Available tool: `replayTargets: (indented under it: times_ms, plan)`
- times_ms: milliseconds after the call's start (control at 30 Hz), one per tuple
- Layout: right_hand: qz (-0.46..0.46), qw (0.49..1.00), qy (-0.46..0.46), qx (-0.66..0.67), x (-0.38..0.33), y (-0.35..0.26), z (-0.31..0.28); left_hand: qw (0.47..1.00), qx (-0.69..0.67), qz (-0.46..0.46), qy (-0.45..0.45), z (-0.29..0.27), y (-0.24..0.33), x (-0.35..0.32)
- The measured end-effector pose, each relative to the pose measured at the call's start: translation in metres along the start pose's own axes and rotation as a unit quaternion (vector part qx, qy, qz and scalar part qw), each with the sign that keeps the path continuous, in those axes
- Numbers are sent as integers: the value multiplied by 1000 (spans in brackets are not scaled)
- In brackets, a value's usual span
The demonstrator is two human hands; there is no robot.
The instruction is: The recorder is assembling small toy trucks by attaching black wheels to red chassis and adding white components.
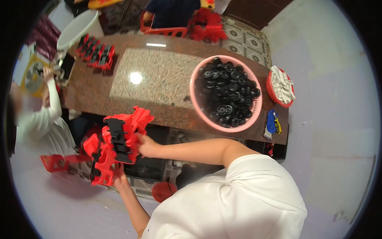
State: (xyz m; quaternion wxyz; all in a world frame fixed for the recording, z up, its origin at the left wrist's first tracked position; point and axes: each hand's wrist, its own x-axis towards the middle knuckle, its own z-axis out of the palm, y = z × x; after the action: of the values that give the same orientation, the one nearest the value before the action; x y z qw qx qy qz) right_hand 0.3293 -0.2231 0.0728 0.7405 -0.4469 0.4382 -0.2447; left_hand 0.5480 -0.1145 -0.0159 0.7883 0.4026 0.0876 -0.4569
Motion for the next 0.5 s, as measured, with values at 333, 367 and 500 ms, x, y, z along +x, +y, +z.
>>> replayTargets:
  times_ms: [333, 367, 500]
  plan:
    - [-176, 843, 261, -437, -197, -102, -346, 881, 189, 71, -427, 287, -206, -112]
    - [-159, 815, 284, -480, -207, -98, -385, 884, 210, -5, -418, 313, -231, -126]
    - [-204, 822, 228, -479, -209, -97, -503, 846, 260, 94, -457, 371, -330, -129]
